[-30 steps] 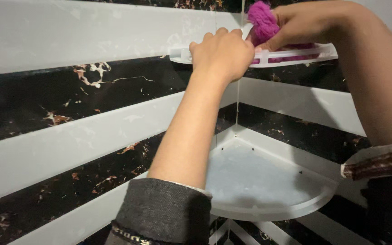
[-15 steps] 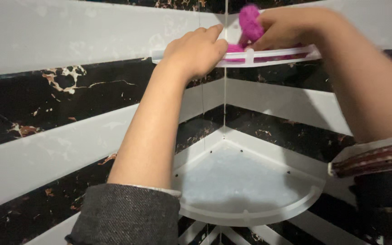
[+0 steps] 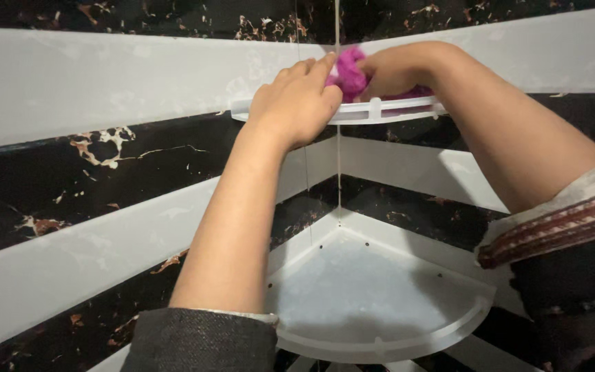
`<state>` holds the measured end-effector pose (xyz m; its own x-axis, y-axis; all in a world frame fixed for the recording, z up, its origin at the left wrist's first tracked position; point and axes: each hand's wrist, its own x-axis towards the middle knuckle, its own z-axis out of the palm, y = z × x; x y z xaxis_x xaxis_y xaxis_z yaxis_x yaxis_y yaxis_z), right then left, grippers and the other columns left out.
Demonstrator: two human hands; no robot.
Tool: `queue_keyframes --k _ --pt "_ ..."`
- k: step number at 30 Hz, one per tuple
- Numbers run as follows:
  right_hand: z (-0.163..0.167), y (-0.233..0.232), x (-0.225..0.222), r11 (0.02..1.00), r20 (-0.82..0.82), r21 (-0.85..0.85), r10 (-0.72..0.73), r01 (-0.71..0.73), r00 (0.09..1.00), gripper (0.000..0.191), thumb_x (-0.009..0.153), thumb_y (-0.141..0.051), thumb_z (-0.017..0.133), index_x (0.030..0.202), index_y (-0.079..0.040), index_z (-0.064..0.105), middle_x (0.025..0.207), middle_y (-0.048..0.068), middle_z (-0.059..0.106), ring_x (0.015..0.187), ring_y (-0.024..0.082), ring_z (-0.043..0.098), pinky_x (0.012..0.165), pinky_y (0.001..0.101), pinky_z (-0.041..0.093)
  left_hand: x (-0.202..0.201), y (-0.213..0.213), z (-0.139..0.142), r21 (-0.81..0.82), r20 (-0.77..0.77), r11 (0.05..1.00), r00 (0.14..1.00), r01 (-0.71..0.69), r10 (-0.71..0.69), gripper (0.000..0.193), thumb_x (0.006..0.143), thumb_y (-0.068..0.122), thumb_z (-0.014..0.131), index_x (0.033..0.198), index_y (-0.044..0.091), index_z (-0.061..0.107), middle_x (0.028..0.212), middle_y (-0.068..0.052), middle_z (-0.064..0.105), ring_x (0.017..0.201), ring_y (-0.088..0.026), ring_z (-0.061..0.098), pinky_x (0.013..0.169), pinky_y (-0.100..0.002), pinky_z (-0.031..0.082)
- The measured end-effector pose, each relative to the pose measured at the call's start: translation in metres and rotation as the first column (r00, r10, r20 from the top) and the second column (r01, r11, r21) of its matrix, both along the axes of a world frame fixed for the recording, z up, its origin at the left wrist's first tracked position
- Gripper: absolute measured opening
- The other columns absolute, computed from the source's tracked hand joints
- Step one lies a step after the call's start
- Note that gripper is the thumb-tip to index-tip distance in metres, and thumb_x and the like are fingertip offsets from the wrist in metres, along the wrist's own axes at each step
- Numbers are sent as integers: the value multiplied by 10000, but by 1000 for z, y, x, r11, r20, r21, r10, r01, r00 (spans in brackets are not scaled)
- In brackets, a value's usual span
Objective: The person removes bottles and a jar from a corner wall shelf in the bathroom, placing them on the floor and in a basket. They then wipe the shelf tiers and the surrounding wall tiles with a pink cloth, working over each shelf level in turn.
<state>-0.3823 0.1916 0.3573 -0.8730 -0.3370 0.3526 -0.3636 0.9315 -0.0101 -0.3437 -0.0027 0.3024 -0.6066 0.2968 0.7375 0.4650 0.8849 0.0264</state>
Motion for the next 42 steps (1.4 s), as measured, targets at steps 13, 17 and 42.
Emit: queue_keyframes --k 13,17,42 --pt "22 24 -20 923 -551 363 103 126 828 413 725 -163 819 1126 -104 744 984 146 744 923 374 703 767 506 556 -1 3 -5 39 -60 999 998 26 -23 685 901 369 453 1561 219 351 1589 -127 393 1444 -313 389 1102 -522 377" --pt "11 17 -26 894 -425 414 24 171 905 347 826 -254 771 1169 -206 766 1025 137 759 968 376 718 815 507 569 -2 1 -5 40 -50 999 998 29 -27 653 905 367 423 1545 235 399 1559 -112 440 1420 -310 424 1111 -519 377" --pt "1 64 -13 914 -385 264 -192 307 903 468 796 -378 828 1190 -138 753 958 205 759 864 393 746 809 508 571 10 5 -4 63 45 998 999 -30 28 425 871 329 390 1062 215 751 1112 -95 744 1067 -358 663 948 -554 436"
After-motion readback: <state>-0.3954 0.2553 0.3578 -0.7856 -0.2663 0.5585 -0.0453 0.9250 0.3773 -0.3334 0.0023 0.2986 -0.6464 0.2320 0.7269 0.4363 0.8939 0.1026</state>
